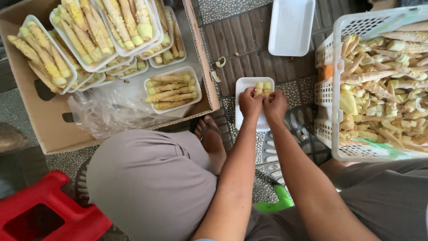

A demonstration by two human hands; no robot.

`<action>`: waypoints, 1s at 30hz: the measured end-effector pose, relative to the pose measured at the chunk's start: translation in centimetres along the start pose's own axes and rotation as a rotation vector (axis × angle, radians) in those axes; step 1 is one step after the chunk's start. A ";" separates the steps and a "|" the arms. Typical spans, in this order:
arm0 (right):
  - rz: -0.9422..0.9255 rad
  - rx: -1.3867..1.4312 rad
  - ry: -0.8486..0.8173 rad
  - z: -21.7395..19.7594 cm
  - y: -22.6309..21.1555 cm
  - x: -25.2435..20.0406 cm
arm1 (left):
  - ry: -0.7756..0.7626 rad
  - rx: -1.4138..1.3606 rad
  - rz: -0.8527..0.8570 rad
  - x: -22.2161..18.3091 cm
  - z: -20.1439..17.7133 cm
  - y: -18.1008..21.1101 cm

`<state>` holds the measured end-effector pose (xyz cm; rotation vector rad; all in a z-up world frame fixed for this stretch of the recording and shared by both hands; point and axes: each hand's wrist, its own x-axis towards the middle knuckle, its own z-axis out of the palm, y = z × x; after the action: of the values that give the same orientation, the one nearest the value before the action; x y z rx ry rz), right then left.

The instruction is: The person picks baby corn cobs from a white basket and places them into small white styrofoam trays. The filled trays are then stacked inside a cardboard box. The person repeats this process throughout the clip.

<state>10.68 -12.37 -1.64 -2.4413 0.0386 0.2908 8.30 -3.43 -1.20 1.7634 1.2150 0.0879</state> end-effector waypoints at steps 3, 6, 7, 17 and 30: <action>0.024 -0.019 -0.002 0.1 -0.1 -0.2 | 0.011 -0.004 0.028 0.2 0.5 -0.6; 0.037 0.034 0.030 0.8 0.6 0.0 | 0.024 -0.001 0.069 0.7 1.1 -1.1; 0.040 0.032 0.031 0.8 0.8 -0.1 | 0.021 0.000 0.068 0.4 1.0 -0.9; -0.004 0.127 0.042 0.1 0.4 -0.6 | 0.013 0.045 0.054 0.5 0.7 -0.9; -0.310 0.469 0.246 -9.5 -8.0 1.2 | 0.148 0.082 0.145 -2.1 0.1 2.9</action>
<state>14.54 -12.03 10.21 -1.9648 -0.1478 -0.1462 9.32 -5.25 1.76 1.9439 1.2088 0.2609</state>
